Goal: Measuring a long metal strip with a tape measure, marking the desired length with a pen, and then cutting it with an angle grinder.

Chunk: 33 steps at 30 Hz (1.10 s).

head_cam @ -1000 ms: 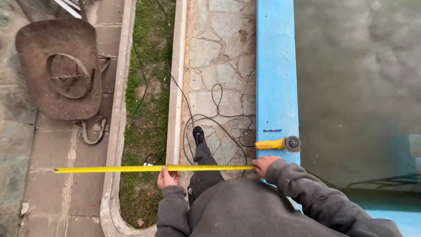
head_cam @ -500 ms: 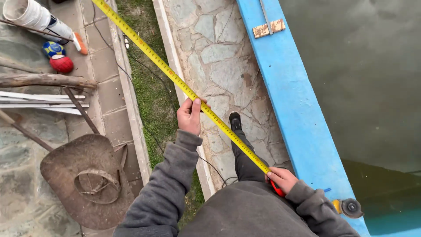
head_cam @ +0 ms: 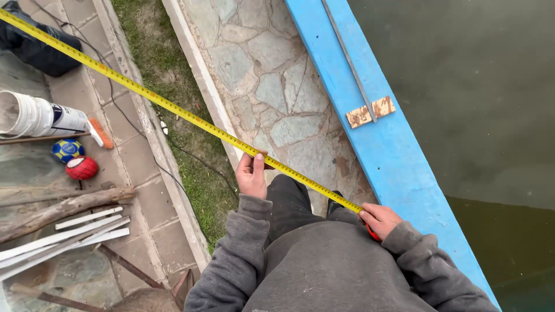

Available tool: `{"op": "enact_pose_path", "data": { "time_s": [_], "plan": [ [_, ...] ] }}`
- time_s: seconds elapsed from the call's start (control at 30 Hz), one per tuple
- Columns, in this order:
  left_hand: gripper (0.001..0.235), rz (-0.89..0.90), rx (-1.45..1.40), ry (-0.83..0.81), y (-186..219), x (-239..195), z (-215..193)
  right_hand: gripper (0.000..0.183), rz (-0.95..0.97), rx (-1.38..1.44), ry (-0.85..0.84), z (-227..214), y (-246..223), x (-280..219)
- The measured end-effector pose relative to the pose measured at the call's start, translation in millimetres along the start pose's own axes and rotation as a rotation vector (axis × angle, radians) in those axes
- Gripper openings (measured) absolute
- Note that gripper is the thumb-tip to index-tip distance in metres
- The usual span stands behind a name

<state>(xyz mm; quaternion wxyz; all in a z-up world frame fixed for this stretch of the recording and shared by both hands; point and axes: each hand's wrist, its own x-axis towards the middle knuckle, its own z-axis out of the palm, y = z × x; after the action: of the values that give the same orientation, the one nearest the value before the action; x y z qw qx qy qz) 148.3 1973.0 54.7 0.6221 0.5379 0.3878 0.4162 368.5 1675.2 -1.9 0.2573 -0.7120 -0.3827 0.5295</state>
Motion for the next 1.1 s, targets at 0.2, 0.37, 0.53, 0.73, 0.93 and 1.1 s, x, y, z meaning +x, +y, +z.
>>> {"op": "enact_pose_path", "data": {
  "time_s": [0.2, 0.37, 0.53, 0.73, 0.93, 1.1],
  "plan": [
    [0.025, -0.186, -0.024, -0.074, -76, 186, 24, 0.029, 0.072, -0.063, 0.125, -59, -28, 150],
    [0.023, -0.298, 0.073, -0.251, -97, 379, 51, 0.03, 0.276, 0.092, 0.141, -91, -70, 272],
    [0.021, -0.411, 0.137, -0.395, -55, 548, 91, 0.033, 0.351, 0.332, 0.162, -133, -142, 365],
    [0.019, -0.44, 0.241, -0.474, -73, 716, 140, 0.027, 0.518, 0.348, 0.217, -193, -194, 490],
    [0.019, -0.479, 0.296, -0.43, -136, 867, 176, 0.024, 0.341, 0.327, 0.286, -261, -216, 628],
    [0.026, -0.6, 0.222, -0.573, -180, 944, 187, 0.024, 0.583, 0.394, 0.345, -312, -254, 653]
  ]
}}
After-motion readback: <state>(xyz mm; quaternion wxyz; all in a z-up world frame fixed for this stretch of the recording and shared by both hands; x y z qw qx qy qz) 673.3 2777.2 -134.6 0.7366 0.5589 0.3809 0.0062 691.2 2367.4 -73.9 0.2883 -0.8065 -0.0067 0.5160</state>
